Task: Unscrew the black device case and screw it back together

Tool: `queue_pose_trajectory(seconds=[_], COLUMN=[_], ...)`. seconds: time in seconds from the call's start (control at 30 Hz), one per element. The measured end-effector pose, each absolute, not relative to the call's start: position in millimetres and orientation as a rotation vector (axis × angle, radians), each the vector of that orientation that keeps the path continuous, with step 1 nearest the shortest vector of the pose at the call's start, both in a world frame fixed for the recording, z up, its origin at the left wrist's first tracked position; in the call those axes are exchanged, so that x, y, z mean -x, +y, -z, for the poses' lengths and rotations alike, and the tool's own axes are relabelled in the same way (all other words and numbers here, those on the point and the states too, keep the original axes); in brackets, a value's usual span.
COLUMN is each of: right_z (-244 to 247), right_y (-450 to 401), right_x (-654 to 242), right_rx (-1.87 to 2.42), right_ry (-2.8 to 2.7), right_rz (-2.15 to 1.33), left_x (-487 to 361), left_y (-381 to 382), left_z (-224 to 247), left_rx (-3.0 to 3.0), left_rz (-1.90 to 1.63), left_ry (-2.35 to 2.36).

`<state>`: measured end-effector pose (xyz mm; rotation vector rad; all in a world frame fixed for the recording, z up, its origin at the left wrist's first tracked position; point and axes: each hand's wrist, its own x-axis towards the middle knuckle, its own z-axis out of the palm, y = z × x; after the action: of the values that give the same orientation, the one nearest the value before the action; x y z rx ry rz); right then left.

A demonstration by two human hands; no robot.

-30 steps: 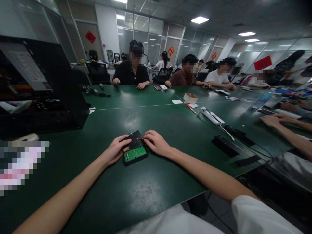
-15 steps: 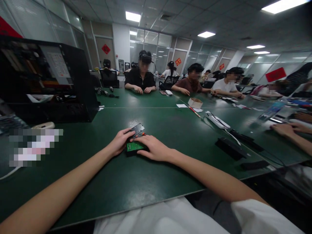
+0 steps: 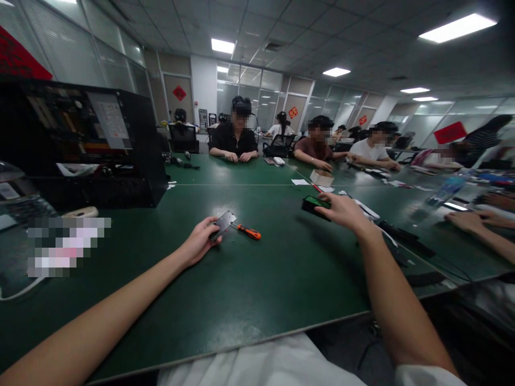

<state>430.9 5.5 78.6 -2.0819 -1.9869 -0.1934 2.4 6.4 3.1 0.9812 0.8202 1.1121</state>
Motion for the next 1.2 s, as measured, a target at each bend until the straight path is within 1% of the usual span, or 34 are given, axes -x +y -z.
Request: queue_pose_trajectory(seconds=[0.13,0.27,0.4,0.53,0.7,0.73,0.8,0.9,1.0,1.03,1.1,1.13,1.2], right_z=[-53.9,-37.5,-37.6,-42.0,-28.7,-23.8,-13.5,0.0,4.9,3.2,-6.4,-13.9,-32.1], right_y=[7.5,7.4,6.5,11.0,10.2,7.4,-0.4,-13.5,-21.1,-21.1,-16.5,-12.1,-1.2], right_x=[-481.2,-499.1,-492.3,-441.7,-329.6,-307.7,-270.5,-236.5,-228.3,-230.6,-243.0,-253.4,-283.6], right_rx=[2.388,2.452,2.322,1.928,1.37,1.266,1.061,0.959,0.901,0.893,0.915,0.944,1.055], right_ry=[-1.675,-1.522,-1.463,-1.565,-1.832,-1.868,-1.811,-1.716,-1.571,-1.565,-1.676,-1.766,-1.964], right_rz=[0.238,0.135,0.067,-0.006,-0.477,-0.63,-1.11,-1.477,-1.712,-1.728,-1.615,-1.482,-1.021], left_x=[-3.3,-3.4,-4.8,-6.0,-6.3,-6.5,-6.8,-7.5,-8.6,-9.1,-10.3,-10.8,-11.8], left_y=[7.0,6.5,6.9,8.6,7.0,6.2,4.5,1.9,0.1,-0.2,0.0,0.4,1.2], left_z=[-3.7,-3.8,-0.8,4.2,5.6,5.2,4.4,3.9,4.6,5.2,6.6,7.4,8.6], left_rx=[-1.04,-1.121,-1.179,-1.238,-1.337,-1.352,-1.386,-1.481,-1.611,-1.65,-1.7,-1.71,-1.706], left_rz=[-1.078,-1.011,-0.988,-0.975,-0.932,-0.923,-0.907,-0.9,-0.901,-0.907,-0.949,-0.963,-0.965], left_ry=[0.809,0.802,0.805,0.81,0.799,0.796,0.773,0.695,0.66,0.671,0.711,0.737,0.785])
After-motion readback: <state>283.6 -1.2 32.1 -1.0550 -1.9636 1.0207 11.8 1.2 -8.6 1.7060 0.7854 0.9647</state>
